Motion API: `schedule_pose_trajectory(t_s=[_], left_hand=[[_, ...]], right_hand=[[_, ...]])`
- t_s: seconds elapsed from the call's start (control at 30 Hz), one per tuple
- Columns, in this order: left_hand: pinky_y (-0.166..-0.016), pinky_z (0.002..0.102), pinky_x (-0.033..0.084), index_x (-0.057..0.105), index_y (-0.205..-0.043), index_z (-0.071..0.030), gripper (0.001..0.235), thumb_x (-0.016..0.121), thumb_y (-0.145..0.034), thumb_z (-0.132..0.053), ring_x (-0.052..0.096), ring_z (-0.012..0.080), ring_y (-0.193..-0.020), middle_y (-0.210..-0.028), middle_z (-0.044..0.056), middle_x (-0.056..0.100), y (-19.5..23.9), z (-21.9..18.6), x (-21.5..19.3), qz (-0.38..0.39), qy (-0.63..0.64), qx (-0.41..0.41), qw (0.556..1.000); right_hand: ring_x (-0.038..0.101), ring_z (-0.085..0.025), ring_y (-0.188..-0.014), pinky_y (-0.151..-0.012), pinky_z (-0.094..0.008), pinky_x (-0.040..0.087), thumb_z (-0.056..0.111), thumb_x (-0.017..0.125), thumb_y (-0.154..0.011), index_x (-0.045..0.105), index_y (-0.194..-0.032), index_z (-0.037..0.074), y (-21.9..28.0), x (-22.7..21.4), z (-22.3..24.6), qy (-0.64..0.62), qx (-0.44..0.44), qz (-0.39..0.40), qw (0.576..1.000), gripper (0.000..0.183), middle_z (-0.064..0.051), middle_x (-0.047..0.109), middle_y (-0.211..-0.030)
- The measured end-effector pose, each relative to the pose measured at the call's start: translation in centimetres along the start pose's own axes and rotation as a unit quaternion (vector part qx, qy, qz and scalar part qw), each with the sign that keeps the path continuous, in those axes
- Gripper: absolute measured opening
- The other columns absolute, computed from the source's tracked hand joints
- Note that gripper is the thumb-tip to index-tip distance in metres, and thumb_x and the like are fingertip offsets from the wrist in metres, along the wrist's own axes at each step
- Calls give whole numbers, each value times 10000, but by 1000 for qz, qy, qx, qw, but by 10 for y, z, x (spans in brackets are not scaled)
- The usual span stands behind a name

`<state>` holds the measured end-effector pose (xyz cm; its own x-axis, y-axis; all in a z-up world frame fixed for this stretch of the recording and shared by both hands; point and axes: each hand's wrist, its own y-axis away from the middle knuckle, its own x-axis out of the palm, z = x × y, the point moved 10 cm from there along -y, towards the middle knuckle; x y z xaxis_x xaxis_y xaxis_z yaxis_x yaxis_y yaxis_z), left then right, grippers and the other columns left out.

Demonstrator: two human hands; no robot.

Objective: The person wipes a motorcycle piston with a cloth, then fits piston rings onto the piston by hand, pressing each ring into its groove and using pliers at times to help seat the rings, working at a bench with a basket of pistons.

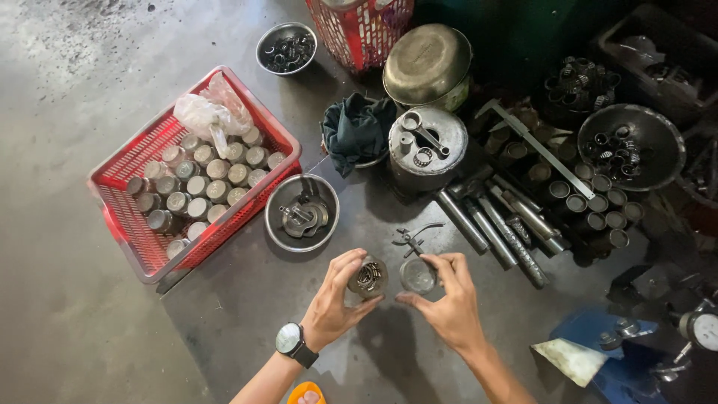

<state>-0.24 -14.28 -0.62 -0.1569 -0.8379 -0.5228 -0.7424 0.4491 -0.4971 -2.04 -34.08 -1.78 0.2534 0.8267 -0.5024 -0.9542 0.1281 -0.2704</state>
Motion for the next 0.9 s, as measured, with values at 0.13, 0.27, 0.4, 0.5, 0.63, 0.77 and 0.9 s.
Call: schedule_pose_trajectory(t_s=[0.13,0.27,0.4,0.5,0.63,0.77,0.9], left_hand=[[-1124,456,505,426,-1395,-52,833,941,-740,-77,532,407,-1372,-1468,201,517,-2,-3,2,20,-25,18,999],[-1095,512,462,560,-1183,-19,611,845,-650,-104,500,435,-1308,-1379,248,505,-17,-2,37,184,-163,49,968],[-904,469,494,582,-1017,-2,476,772,-606,-148,531,384,-1137,-1188,217,548,-6,34,79,357,-237,0,903],[-789,434,485,579,-1008,-5,517,795,-578,-196,541,352,-1040,-1091,194,548,-8,30,93,384,-285,29,878],[-760,440,483,586,-1025,0,583,812,-535,-221,544,349,-1029,-1074,177,557,-8,34,103,400,-285,6,871],[-742,444,491,590,-1019,-1,571,819,-542,-217,546,338,-1031,-1110,176,551,2,49,109,413,-321,-11,852],[-749,445,491,589,-1047,2,591,819,-541,-199,545,328,-1049,-1128,162,545,-4,44,107,432,-333,-34,837]], right_hand=[[605,-229,-771,-685,-361,516,282,960,-613,700,-1188,83,9,11,-44,-19,196,59,979,662,-77,658,-938],[694,-178,-882,-809,-326,580,190,895,-694,613,-1266,87,24,36,-76,-139,208,90,964,647,-52,693,-1033],[696,-149,-1038,-889,-305,593,25,879,-679,564,-1301,76,47,97,-129,-228,233,159,932,699,-58,703,-1146],[650,-164,-1077,-901,-329,586,-90,821,-685,563,-1333,34,53,131,-148,-342,221,169,898,709,-85,666,-1185],[653,-156,-1105,-887,-340,609,-105,801,-681,546,-1344,29,54,154,-158,-389,261,178,865,723,-62,656,-1211],[658,-142,-1095,-911,-316,596,-146,786,-708,528,-1383,30,59,167,-164,-415,248,176,857,744,-58,661,-1218],[667,-137,-1047,-874,-321,600,-148,804,-732,525,-1389,24,64,167,-168,-422,254,174,853,734,-63,664,-1164]])
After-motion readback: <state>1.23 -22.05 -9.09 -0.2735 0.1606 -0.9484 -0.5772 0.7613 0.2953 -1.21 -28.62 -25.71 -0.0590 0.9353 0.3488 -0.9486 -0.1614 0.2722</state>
